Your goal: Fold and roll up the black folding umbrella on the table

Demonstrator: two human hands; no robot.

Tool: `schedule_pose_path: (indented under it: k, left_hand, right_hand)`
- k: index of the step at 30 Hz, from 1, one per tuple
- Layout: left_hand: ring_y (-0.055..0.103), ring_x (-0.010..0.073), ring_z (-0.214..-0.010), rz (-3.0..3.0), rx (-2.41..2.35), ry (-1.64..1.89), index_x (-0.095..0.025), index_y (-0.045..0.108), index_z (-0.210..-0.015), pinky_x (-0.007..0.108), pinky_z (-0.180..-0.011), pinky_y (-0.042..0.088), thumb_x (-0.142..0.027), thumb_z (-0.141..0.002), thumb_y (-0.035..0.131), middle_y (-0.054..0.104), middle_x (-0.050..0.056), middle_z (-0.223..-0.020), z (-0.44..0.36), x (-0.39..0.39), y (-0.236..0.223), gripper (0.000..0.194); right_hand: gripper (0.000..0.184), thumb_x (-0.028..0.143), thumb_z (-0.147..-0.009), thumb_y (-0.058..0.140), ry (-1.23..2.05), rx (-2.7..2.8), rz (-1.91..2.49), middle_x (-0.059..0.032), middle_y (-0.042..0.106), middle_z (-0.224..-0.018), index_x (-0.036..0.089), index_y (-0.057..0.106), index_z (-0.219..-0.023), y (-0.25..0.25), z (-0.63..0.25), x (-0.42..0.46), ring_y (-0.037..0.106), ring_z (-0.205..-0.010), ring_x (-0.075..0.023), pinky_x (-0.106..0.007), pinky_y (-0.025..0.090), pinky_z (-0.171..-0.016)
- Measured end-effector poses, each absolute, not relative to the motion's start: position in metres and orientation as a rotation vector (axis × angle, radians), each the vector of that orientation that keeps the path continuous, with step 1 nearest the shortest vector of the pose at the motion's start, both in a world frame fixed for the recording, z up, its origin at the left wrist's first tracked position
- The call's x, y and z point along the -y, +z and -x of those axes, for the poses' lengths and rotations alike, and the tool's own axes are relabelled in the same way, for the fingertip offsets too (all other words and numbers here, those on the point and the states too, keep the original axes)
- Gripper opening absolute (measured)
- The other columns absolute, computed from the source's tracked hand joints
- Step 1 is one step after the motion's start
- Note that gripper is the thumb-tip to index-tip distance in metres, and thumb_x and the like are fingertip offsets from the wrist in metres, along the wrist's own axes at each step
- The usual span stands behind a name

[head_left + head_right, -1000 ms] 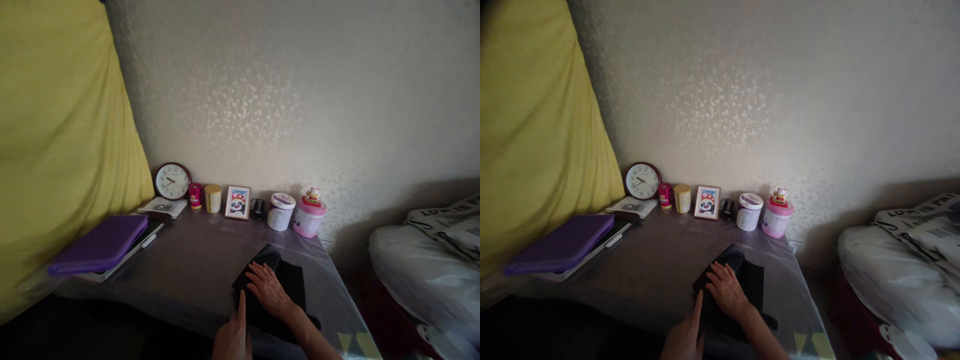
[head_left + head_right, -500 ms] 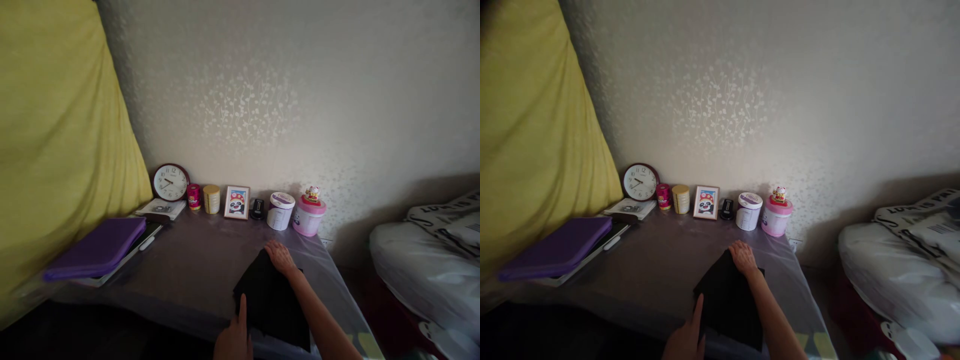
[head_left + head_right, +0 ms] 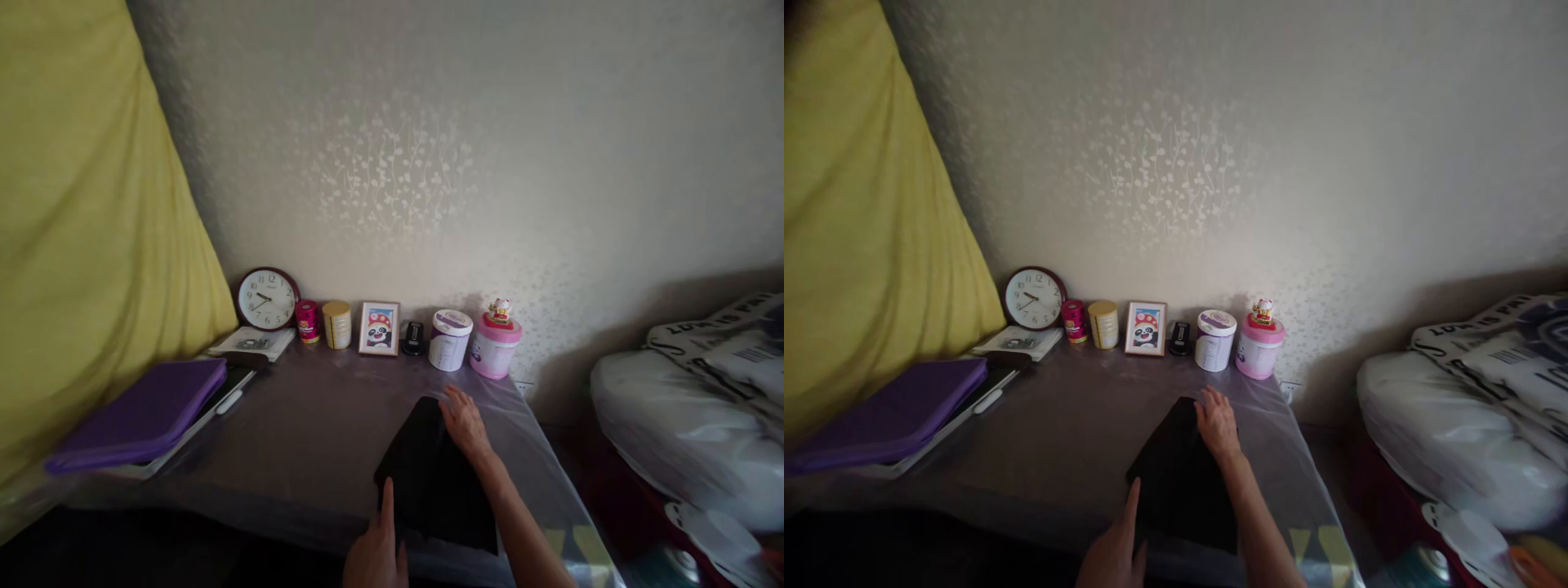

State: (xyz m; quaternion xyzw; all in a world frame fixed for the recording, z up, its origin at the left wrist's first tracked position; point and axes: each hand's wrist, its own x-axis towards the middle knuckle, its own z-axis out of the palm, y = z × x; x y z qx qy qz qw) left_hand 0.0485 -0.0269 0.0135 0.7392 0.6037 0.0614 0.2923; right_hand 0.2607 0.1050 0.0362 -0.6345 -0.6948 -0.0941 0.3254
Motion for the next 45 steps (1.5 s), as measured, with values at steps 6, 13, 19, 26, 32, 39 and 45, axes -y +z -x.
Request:
schedule_pose_path:
  k: [6, 13, 19, 26, 32, 39, 45]
  left_hand:
    - [0.058, 0.0156, -0.093, -1.942, -1.681, 0.262, -0.014, -0.006, -0.139, 0.021, -0.077, 0.038, -0.021, -0.084, 0.036, 0.053, 0.012, -0.119, -0.051, 0.022, 0.009, 0.069]
    - [0.057, 0.0159, -0.095, -1.918, -1.693, 0.232, -0.013, -0.007, -0.138, 0.023, -0.079, 0.038, -0.021, -0.085, 0.036, 0.053, 0.011, -0.119, -0.052, 0.021, 0.014, 0.069]
    - [0.058, 0.0169, -0.094, -1.920, -1.695, 0.195, -0.012, -0.008, -0.138, 0.023, -0.078, 0.040, -0.021, -0.085, 0.035, 0.054, 0.012, -0.119, -0.052, 0.021, 0.017, 0.069]
    - [0.058, 0.0167, -0.096, -1.929, -1.687, 0.163, -0.009, -0.007, -0.138, 0.023, -0.079, 0.040, -0.020, -0.085, 0.033, 0.052, 0.014, -0.121, -0.053, 0.021, 0.021, 0.067]
    - [0.058, 0.0175, -0.097, -1.938, -1.708, 0.137, -0.007, -0.002, -0.138, 0.022, -0.079, 0.039, -0.023, -0.085, 0.032, 0.053, 0.017, -0.118, -0.055, 0.022, 0.029, 0.065]
    - [0.059, 0.0180, -0.095, -1.941, -1.713, 0.080, -0.006, -0.001, -0.138, 0.023, -0.078, 0.040, -0.020, -0.084, 0.033, 0.052, 0.019, -0.119, -0.058, 0.022, 0.038, 0.066]
    - [0.058, 0.0190, -0.096, -1.919, -1.721, 0.047, -0.005, 0.000, -0.138, 0.024, -0.078, 0.040, -0.017, -0.084, 0.032, 0.052, 0.019, -0.119, -0.058, 0.021, 0.039, 0.064]
  right_hand:
    - [0.038, 0.041, -0.079, 0.039, -0.020, 1.444, 1.815, -0.0124, 0.062, -0.094, 0.013, 0.056, -0.098, 0.030, -0.298, -0.059, 0.058, -0.090, -0.0234, -0.038, 0.043, -0.083]
    - [0.047, 0.053, -0.072, 0.044, 0.327, 1.260, 1.929, -0.0054, 0.065, -0.077, 0.016, 0.057, -0.098, 0.016, -0.279, -0.012, 0.062, -0.070, -0.0201, -0.030, 0.047, -0.066]
    - [0.045, 0.050, -0.068, 0.051, 0.420, 1.220, 1.826, -0.0079, 0.067, -0.084, 0.019, 0.059, -0.100, 0.016, -0.262, -0.002, 0.063, -0.083, -0.0252, -0.033, 0.049, -0.069]
    - [0.044, 0.043, -0.069, 0.055, 0.585, 1.237, 1.579, -0.0082, 0.067, -0.094, 0.018, 0.058, -0.105, 0.027, -0.234, -0.029, 0.061, -0.092, -0.0262, -0.036, 0.050, -0.075]
    - [0.052, 0.037, -0.067, 0.058, 0.755, 1.240, 1.538, -0.0123, 0.062, -0.107, 0.013, 0.053, -0.112, 0.041, -0.194, -0.059, 0.056, -0.103, -0.0254, -0.034, 0.046, -0.084]
    - [0.048, 0.026, -0.068, 0.058, 0.717, 1.398, 1.710, -0.0139, 0.062, -0.105, 0.013, 0.051, -0.113, 0.035, -0.164, -0.077, 0.058, -0.100, -0.0237, -0.033, 0.046, -0.082]
    - [0.048, 0.026, -0.069, 0.057, 0.646, 1.558, 1.802, -0.0106, 0.063, -0.104, 0.014, 0.050, -0.115, 0.027, -0.157, -0.085, 0.058, -0.098, -0.0217, -0.030, 0.045, -0.081]
